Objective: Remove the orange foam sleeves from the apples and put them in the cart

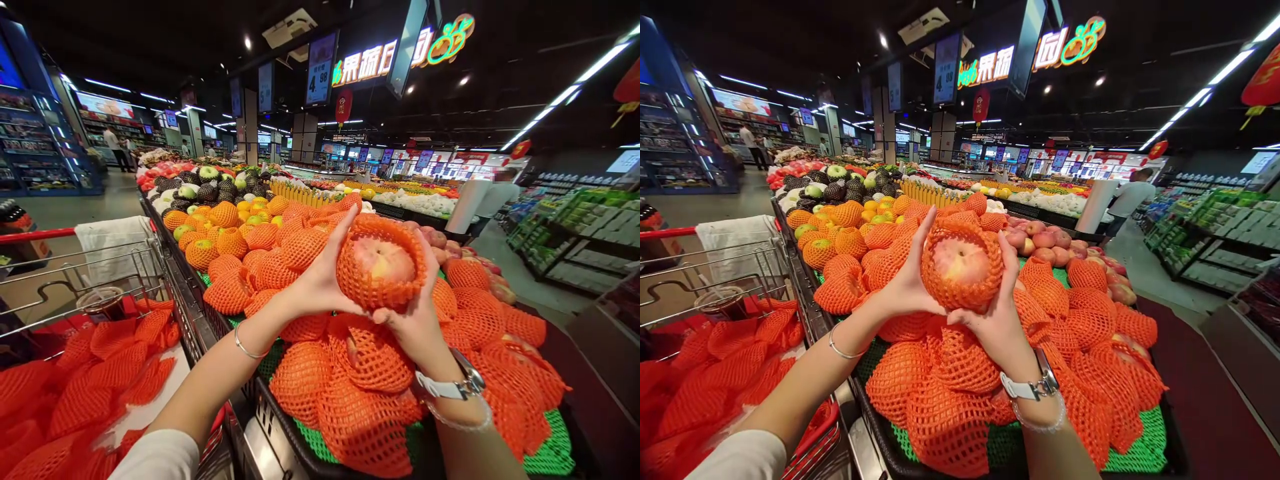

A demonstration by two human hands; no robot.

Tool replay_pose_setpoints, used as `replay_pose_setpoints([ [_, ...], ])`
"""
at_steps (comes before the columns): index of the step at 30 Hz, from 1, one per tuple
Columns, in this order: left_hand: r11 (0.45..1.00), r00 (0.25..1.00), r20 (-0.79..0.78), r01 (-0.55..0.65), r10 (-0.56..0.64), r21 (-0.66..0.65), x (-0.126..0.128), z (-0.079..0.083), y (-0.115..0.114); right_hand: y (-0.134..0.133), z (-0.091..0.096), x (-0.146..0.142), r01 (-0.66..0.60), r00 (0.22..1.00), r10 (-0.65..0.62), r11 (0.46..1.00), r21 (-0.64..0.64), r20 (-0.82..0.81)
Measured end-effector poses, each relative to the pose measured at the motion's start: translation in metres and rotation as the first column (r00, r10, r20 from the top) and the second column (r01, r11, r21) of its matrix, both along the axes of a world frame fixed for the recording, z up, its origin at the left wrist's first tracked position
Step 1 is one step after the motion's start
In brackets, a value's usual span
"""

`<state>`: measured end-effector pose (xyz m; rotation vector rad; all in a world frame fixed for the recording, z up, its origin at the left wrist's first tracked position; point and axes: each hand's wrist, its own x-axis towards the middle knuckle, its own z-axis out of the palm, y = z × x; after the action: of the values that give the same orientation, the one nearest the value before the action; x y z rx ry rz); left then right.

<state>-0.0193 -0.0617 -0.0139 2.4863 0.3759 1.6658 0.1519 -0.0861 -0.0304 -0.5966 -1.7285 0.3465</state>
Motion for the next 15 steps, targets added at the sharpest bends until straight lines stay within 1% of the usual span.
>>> replay_pose_setpoints([
  [2, 0.999, 0.999, 0.044, -0.004, 0.003, 0.033, 0.001, -0.001, 0.001, 0.0, 0.002, 0.0, -0.057, 0.998, 0.057, 0.998, -0.007, -0.006],
  [3, 0.999, 0.998, 0.062, -0.004, 0.002, 0.034, 0.003, -0.001, 0.0, 0.0, 0.004, 0.0, -0.082, 0.996, 0.083, 0.996, 0.02, -0.031],
  [5, 0.999, 0.997, 0.068, 0.029, -0.027, -0.017, 0.006, 0.0, -0.005, -0.001, 0.007, 0.0, -0.106, 0.988, 0.117, 0.988, 0.11, -0.098],
  [7, 0.99, 0.994, 0.054, 0.097, -0.091, -0.102, 0.009, 0.001, -0.01, -0.003, 0.009, -0.001, -0.107, 0.98, 0.133, 0.979, 0.176, -0.145],
  [10, 0.97, 0.984, 0.059, 0.175, -0.167, -0.17, 0.01, 0.001, -0.013, -0.006, 0.011, -0.001, -0.066, 0.99, 0.084, 0.986, 0.155, -0.112],
  [13, 0.956, 0.976, 0.082, 0.213, -0.2, -0.201, 0.01, 0.001, -0.012, -0.006, 0.011, 0.0, 0.008, 0.998, 0.001, 0.991, 0.135, -0.068],
  [15, 0.935, 0.973, 0.108, 0.226, -0.203, -0.273, 0.011, 0.001, -0.01, -0.003, 0.011, 0.0, -0.001, 0.999, 0.006, 0.996, 0.094, -0.053],
])
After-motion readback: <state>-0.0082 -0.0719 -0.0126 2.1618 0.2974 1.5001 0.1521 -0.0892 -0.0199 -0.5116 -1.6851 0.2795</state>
